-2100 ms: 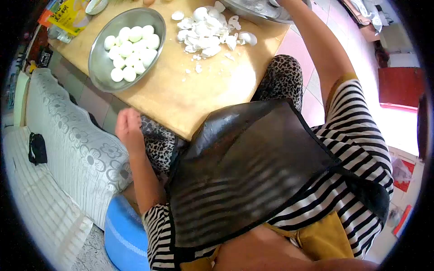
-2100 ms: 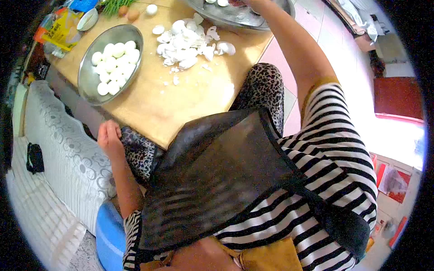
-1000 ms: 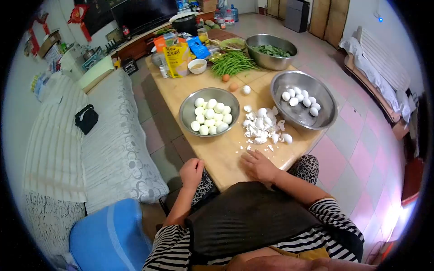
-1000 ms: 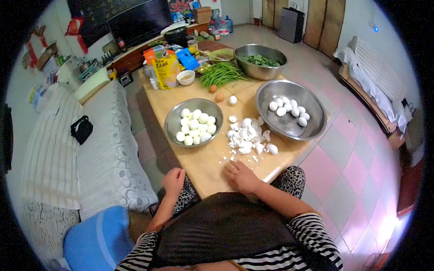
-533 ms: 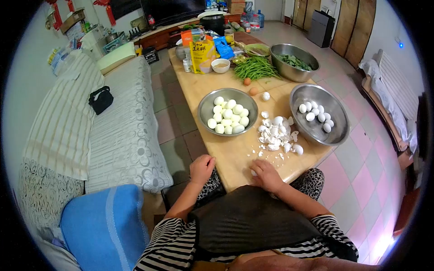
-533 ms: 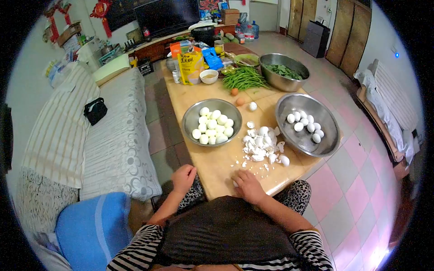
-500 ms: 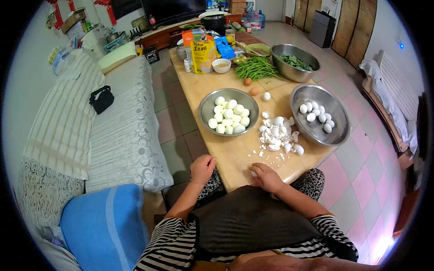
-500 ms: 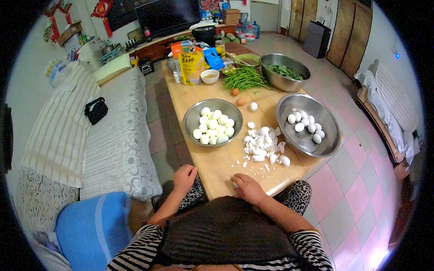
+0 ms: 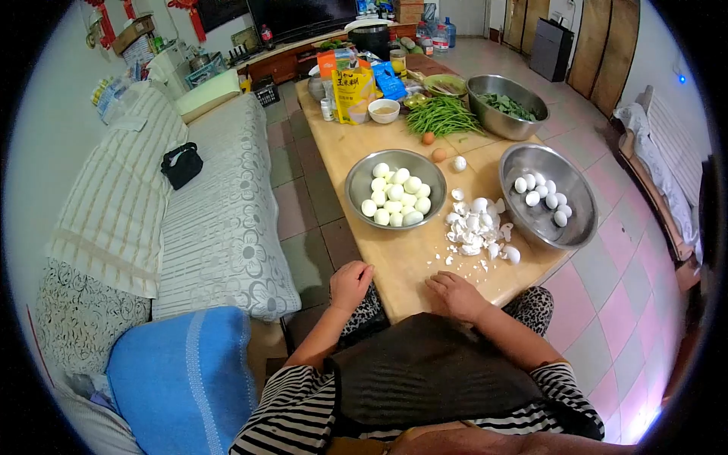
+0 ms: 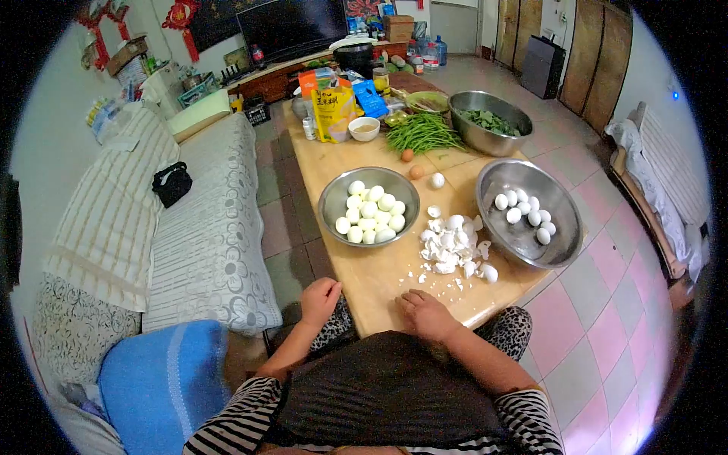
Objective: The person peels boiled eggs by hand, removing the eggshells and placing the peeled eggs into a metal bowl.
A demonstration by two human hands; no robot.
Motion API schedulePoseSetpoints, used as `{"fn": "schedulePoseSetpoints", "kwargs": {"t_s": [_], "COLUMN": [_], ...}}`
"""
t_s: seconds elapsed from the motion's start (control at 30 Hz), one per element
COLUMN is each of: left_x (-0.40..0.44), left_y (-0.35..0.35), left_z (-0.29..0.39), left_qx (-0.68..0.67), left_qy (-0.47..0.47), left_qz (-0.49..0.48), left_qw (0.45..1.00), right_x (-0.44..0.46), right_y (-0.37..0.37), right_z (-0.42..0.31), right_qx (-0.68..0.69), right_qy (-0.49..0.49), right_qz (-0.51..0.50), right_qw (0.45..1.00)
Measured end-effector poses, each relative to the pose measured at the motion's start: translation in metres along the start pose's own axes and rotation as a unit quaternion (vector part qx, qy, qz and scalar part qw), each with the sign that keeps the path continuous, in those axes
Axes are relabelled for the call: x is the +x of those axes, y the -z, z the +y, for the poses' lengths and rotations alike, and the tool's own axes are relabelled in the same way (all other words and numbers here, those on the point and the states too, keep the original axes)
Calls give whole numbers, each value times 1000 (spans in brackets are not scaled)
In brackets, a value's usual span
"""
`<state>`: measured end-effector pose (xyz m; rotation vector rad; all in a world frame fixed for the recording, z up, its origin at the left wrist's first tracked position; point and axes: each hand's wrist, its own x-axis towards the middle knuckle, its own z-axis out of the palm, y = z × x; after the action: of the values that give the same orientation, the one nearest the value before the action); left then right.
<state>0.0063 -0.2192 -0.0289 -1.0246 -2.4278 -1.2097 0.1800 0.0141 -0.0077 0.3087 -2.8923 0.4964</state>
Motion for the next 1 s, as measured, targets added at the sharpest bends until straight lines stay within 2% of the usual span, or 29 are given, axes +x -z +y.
{"fn": "schedulePoseSetpoints", "kwargs": {"t_s": [0.17,0.3,0.4,0.47,0.5,0.53,0.6,0.67,0.73,0.8,0.83,0.87,0.9,0.97,1.0], "left_x": [2,1,1,0,-1,1,0,2,9,14,16,22,33,53,63], "left_y": [2,1,0,-3,-3,-4,-4,-9,-9,-22,-30,-37,-46,-70,-82], "left_z": [4,3,3,-1,-1,-2,-1,-1,15,25,35,45,54,75,84], "left_qx": [8,5,-2,12,24,24,19,7,-32,-136,-141,-155,-170,-211,-246], "left_qy": [-5,-13,-9,1,9,10,43,69,96,98,102,57,10,16,23], "left_qz": [-6,1,4,-5,-14,-23,-51,-87,-147,-217,-240,-253,-258,-269,-275], "left_qw": [1000,1000,1000,1000,1000,999,998,994,984,962,955,953,951,940,929], "right_x": [-1,-9,-8,0,5,9,2,-9,-12,-7,-3,3,12,29,37], "right_y": [15,6,20,33,40,39,18,-8,-8,-12,-9,-1,9,28,41], "right_z": [-1,5,-1,-12,-14,-9,0,14,19,30,33,36,41,49,50], "right_qx": [-11,28,109,67,21,25,-70,-121,-79,-8,52,106,104,237,239], "right_qy": [-91,-107,-113,-60,-51,-59,-46,8,13,-32,-72,-106,-115,-177,-182], "right_qz": [-72,-132,-76,180,215,215,132,37,4,6,47,91,91,198,195], "right_qw": [993,985,985,979,975,975,988,992,997,999,995,985,984,934,934]}}
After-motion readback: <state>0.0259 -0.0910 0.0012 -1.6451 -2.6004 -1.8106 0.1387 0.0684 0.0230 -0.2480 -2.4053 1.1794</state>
